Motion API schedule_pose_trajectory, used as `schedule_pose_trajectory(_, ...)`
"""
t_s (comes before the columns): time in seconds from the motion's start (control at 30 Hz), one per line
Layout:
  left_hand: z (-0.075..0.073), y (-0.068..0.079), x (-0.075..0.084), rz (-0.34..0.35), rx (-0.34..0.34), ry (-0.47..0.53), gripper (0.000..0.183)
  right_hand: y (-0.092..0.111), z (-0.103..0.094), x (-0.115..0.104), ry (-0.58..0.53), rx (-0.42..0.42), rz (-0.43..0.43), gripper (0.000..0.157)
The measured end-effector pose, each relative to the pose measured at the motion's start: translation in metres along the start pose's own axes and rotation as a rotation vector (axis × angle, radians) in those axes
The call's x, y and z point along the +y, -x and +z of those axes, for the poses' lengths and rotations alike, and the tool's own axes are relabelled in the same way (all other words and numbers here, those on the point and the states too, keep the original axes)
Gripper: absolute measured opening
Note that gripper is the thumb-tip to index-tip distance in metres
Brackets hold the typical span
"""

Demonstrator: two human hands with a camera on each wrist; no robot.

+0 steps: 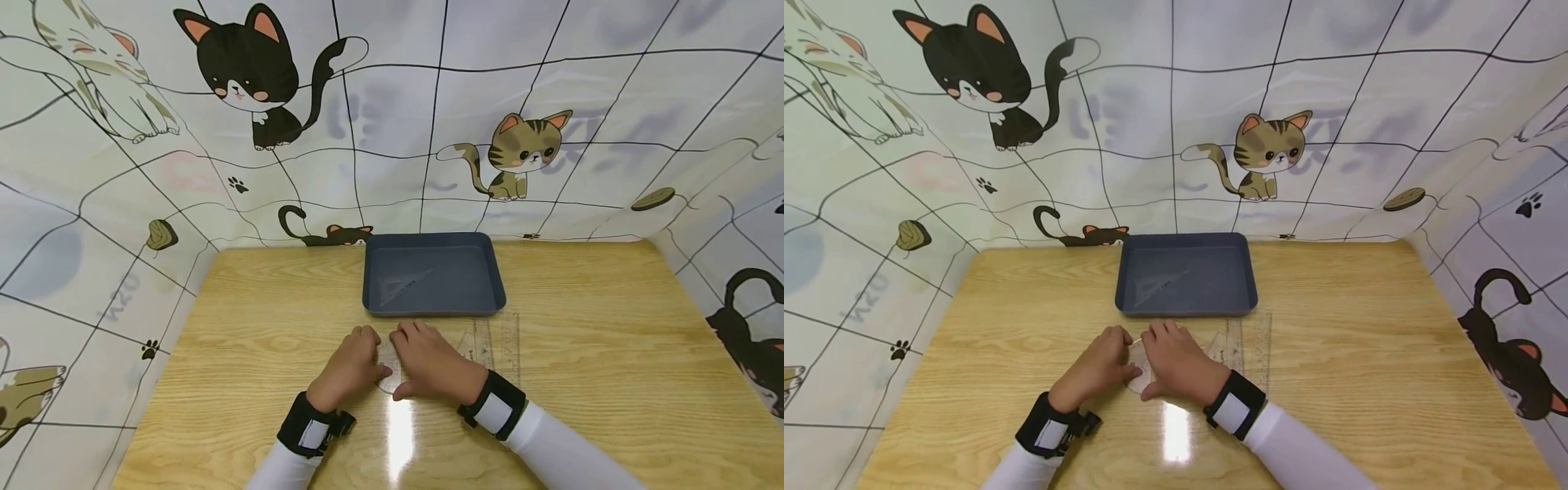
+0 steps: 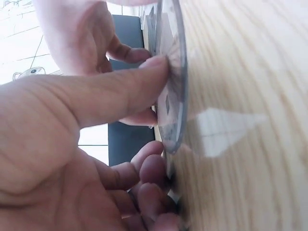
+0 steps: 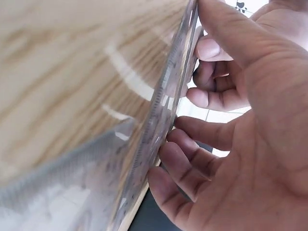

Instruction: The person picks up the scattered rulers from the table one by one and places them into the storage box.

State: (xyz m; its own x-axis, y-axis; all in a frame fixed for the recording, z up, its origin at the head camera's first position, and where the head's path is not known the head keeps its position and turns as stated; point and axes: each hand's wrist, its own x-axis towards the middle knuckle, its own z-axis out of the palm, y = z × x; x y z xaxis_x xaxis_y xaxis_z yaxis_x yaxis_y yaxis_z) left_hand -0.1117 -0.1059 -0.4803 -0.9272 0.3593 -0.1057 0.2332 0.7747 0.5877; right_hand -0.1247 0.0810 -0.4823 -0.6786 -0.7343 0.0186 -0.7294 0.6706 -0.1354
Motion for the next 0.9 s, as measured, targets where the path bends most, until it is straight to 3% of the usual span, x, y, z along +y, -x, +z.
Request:
schedule_pose_trajectory(0.47, 0.001, -0.007, 0.000, -0.032, -0.047, 0.074, 0.046, -0.014, -0.001, 0.003, -0.006, -0.036, 0.067, 0.103)
schedule_pose_trajectory(0.7, 0.005, -0.006, 0.006, -0.103, -0.013, 0.000, 0.059, -0.013, -0.001, 0.003, -0.007, -0.014, 0.067, 0.104)
schedule_pose_trajectory(0.9, 0.005, -0.008, 0.007, -0.065, -0.019, -0.033, 0.048, -0.013, 0.002, 0.001, -0.035, 0.000, 0.072, 0.103)
